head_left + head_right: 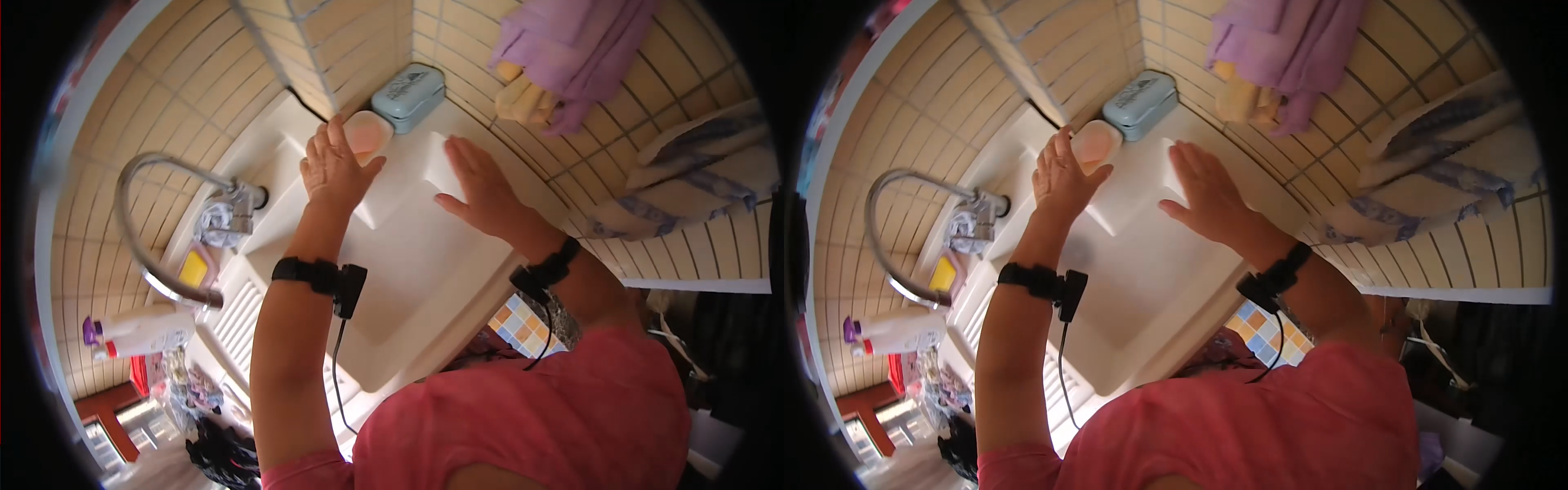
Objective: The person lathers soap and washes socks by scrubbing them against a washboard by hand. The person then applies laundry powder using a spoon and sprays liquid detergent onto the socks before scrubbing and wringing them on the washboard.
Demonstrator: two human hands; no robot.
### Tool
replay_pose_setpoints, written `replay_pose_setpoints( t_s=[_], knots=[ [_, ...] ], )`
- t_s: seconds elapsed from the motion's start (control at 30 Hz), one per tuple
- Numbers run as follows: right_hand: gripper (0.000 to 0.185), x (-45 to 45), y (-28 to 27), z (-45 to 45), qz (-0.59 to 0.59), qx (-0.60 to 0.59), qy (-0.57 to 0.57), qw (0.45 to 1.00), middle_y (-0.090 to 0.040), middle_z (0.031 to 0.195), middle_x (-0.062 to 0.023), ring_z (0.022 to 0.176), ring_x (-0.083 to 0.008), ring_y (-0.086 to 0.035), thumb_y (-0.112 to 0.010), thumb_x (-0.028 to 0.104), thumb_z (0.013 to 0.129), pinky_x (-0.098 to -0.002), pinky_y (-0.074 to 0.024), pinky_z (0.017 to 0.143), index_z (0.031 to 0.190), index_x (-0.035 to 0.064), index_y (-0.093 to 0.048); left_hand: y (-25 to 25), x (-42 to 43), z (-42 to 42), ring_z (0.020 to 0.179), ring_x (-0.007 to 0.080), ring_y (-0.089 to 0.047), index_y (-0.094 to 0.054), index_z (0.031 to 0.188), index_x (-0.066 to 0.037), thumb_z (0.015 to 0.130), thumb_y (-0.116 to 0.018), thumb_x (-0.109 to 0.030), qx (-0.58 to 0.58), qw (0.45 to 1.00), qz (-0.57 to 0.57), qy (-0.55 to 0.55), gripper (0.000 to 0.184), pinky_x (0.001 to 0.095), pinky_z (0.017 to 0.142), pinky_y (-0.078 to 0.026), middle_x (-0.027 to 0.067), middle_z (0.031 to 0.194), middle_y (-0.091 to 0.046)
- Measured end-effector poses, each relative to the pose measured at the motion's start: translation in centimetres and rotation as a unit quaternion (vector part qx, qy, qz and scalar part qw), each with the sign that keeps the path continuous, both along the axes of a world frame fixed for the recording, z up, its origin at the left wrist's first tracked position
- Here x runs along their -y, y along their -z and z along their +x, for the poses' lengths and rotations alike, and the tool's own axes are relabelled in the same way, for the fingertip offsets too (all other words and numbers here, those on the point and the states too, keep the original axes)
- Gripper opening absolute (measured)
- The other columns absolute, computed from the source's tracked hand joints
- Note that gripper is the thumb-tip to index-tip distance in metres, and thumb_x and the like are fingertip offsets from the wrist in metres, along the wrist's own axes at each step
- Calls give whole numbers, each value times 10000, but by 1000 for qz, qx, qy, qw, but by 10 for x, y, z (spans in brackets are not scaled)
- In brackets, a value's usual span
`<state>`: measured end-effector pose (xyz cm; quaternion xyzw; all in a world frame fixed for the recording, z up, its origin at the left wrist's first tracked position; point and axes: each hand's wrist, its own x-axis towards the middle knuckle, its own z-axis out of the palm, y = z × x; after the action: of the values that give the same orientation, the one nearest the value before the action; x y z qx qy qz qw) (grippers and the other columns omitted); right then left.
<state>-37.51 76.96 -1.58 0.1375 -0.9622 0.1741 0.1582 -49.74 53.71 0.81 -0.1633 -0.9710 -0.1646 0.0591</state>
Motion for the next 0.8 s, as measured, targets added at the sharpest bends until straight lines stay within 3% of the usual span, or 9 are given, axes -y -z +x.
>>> replay_pose_setpoints(
  t_s=[0.07,0.1,0.27,0.6,0.77,0.8],
  knots=[
    [825,-33,-8,27,18,27,32,999,-378,1500,-292,1408,-440,-343,-745,312,862,-501,-286,1169,1466,-82,-344,2,-16,-13,1336,353,-438,-304,1519,-126,744,-828,-466,53,998,-19,-27,995,502,1064,-402,169,1438,-470],
    [880,-48,-8,43,35,47,53,997,-339,1527,-302,1435,-451,-300,-754,335,854,-519,-251,1184,1483,-89,-308,20,-18,-23,1275,351,-478,-325,1499,-148,736,-830,-457,13,999,-16,-31,966,499,1031,-422,154,1364,-511],
    [990,-87,28,107,76,126,110,983,-265,1570,-309,1472,-464,-244,-772,358,827,-555,-218,1188,1521,-80,-219,26,-21,-32,1238,374,-501,-303,1512,-160,740,-817,-422,84,996,-7,-15,963,495,1015,-441,175,1313,-526],
    [951,-44,42,-39,76,47,93,992,-313,1556,-285,1461,-403,-279,-702,502,866,-494,-221,1202,1503,-80,-303,24,42,21,1282,436,-409,-250,1547,-129,761,-796,-409,35,999,20,-25,997,545,1089,-347,210,1368,-447],
    [927,-9,58,-65,98,-5,136,986,-313,1555,-294,1441,-414,-321,-696,514,876,-492,-244,1197,1483,-92,-343,10,82,64,1188,450,-454,-279,1532,-90,748,-832,-324,-9,1000,19,0,988,543,1050,-358,228,1287,-487],
    [914,1,65,-57,66,31,27,997,-314,1559,-283,1443,-408,-329,-696,509,879,-491,-252,1195,1479,-90,-354,8,91,72,1191,449,-451,-282,1532,-105,721,-853,-306,-16,999,29,9,1012,546,1043,-364,220,1285,-483]
  ],
)
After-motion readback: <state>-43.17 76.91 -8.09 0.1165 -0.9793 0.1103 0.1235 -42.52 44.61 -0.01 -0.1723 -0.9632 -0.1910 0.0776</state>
